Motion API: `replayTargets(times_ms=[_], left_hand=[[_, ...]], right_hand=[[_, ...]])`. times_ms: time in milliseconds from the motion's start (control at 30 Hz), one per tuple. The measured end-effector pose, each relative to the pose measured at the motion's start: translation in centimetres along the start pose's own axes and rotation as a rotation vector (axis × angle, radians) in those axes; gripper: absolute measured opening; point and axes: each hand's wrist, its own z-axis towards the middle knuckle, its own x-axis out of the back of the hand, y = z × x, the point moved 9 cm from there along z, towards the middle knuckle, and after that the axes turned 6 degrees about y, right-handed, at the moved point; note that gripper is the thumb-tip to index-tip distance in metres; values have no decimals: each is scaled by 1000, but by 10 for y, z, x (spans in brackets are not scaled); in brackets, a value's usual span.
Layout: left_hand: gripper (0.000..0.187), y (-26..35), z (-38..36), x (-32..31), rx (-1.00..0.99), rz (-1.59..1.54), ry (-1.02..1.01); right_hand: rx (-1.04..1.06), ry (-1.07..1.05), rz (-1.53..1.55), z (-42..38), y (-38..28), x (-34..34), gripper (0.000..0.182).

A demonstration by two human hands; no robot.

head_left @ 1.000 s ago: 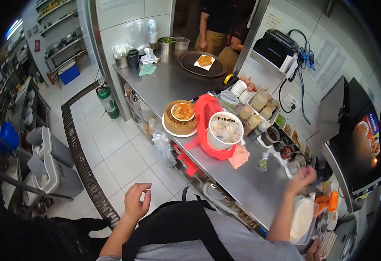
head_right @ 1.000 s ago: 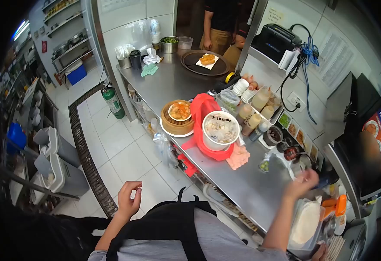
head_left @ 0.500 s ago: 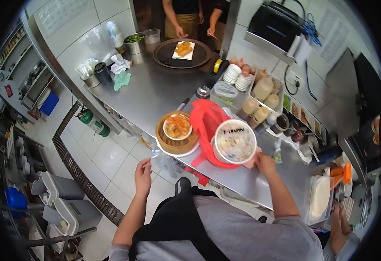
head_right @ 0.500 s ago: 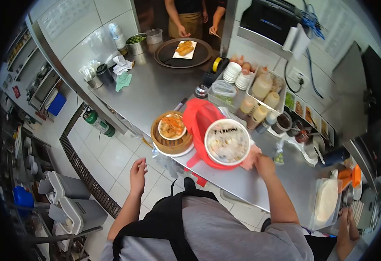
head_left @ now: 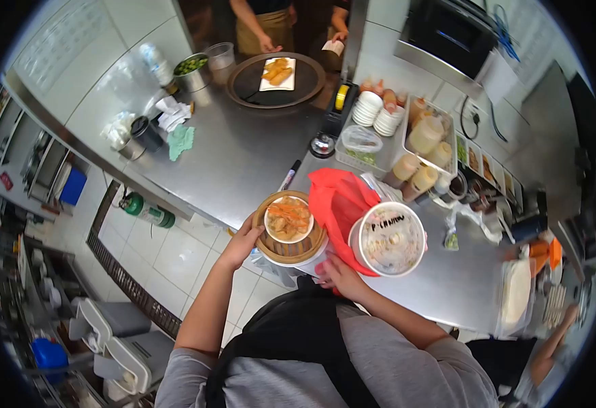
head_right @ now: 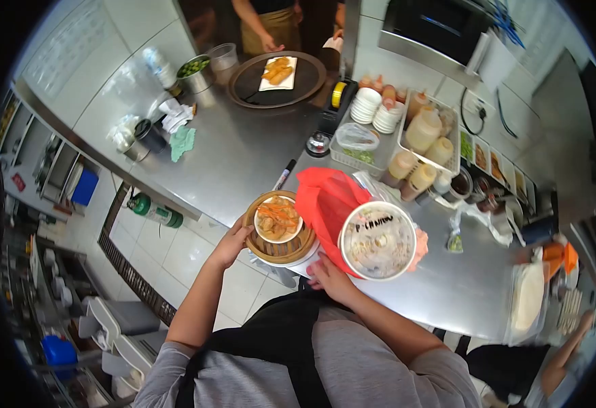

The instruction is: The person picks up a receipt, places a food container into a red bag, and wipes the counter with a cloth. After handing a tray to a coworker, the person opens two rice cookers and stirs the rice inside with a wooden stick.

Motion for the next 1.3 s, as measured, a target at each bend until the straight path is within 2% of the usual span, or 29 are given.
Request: replayTargets(times_ms=[33, 100, 233, 267, 367, 433, 500, 533, 567, 633, 833, 933, 1000, 1033, 1167, 1233, 1300], left_hand=[[55, -6, 2, -1, -2, 16, -31], [54, -18, 7, 10, -130, 40, 28], [52, -15, -30, 6, -110, -11, 65], [52, -19, -38, 9, -122, 16, 66], [52, -11, -79, 1, -275, 100, 34], [52, -10, -112, -14, -187, 39, 9], [49, -26, -128, -24, -180, 56, -25], [47, -33, -136, -31, -180, 65, -37], [54, -42, -144, -46, -131, 49, -87], [49, -58, -155, -71, -77, 21, -117], [60, -87, -164, -188, -75, 30, -394], [61, -115, -147, -239, -29, -22, -337], [67, -116, -138, -280, -160, 138, -393], [67, -115, -132, -293, -155, 128, -357], [77, -95, -123, -336, -241, 328, -264], [76, -88, -118, -353, -238, 335, -245], [75, -90, -113, -365, -230, 329, -226]], right_hand=[[8, 30, 16, 5, -2, -8, 50], [-98, 33, 362, 13, -6, -27, 52], [-19, 162, 301, -4, -7, -32, 56], [-28, 140, 275, -16, -5, -38, 57], [-31, 115, 267, -55, 3, -51, 57], [-33, 116, 306, -82, 12, -53, 56], [-42, 134, 312, -110, 25, -46, 61], [-51, 132, 305, -124, 31, -40, 65], [-53, 146, 308, -139, 35, -31, 65], [-111, 183, 297, -169, 50, -10, 64], [-144, 333, 297, -239, 81, 83, 59], [-130, 371, 288, -256, 80, 149, 54], [-146, 346, 281, -263, 73, 187, 54], [-161, 334, 269, -264, 67, 206, 54], [-200, 160, -103, -255, 39, 279, 52], [-267, 204, -345, -235, 22, 352, 48], [-97, 603, -533, -202, -33, 409, 45]])
